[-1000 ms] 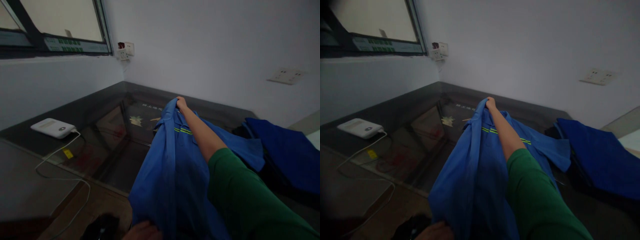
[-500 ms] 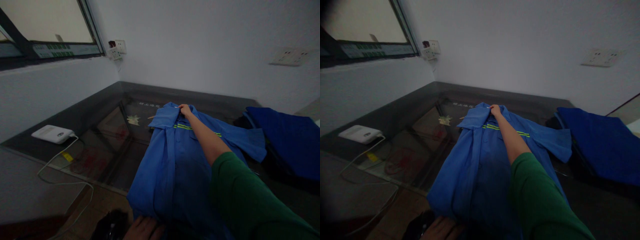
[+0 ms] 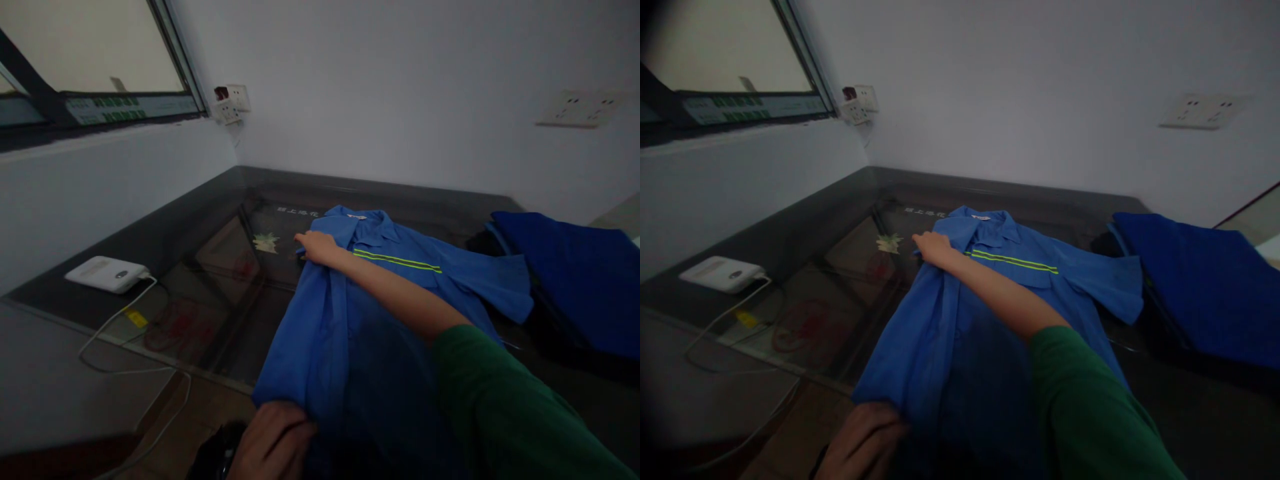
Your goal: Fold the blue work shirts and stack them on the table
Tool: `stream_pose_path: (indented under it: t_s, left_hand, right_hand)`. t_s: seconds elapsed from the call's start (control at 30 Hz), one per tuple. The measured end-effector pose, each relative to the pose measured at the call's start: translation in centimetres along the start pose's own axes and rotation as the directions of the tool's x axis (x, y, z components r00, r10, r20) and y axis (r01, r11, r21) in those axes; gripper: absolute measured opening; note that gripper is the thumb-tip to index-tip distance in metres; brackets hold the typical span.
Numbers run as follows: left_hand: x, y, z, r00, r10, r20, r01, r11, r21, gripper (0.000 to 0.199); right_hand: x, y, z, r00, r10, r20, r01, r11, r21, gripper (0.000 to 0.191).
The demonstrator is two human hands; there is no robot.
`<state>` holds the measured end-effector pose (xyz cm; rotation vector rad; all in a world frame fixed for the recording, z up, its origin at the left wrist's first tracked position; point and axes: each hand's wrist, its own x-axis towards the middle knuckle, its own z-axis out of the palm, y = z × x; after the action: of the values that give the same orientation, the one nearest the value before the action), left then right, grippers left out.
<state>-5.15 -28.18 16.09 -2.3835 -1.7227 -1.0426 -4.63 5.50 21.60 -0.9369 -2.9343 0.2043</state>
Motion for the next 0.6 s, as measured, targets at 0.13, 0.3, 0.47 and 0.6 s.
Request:
stream_pose_path:
  t_s: [0.13,0.3,0.47,0.6]
  left_hand:
    - [2.5,-1.3,0.3,0.992,-0.107,-0.061,0.116,0.979,0.166,0.038]
    - [4.0,-4.0,2.2,0.979,-0.154,0.130,0.109,0.946,0.304,0.052]
    - [4.6,-5.5,1.0,0.960,-0.088,0.265,0.014,0.963,0.268,0.054]
    - [10.1,-6.8,-1.7,0.941,-0.146,0.304,0.099,0.981,0.165,0.045]
  right_hand:
    - [-1.8,2.5,-2.6,0.963,0.104,-0.248,-0.055,0.979,0.194,0.048]
    - [-9.5,8.5,-6.3,0.813,0.310,-0.493,-0.084,0.900,0.427,0.044]
    - [-18.0,13.1,-3.6,0.829,0.553,-0.087,-0.372,0.661,0.652,0.039]
    - [-20.0,15.4,-0.9,0.842,0.532,0.088,-0.440,0.582,0.684,0.027]
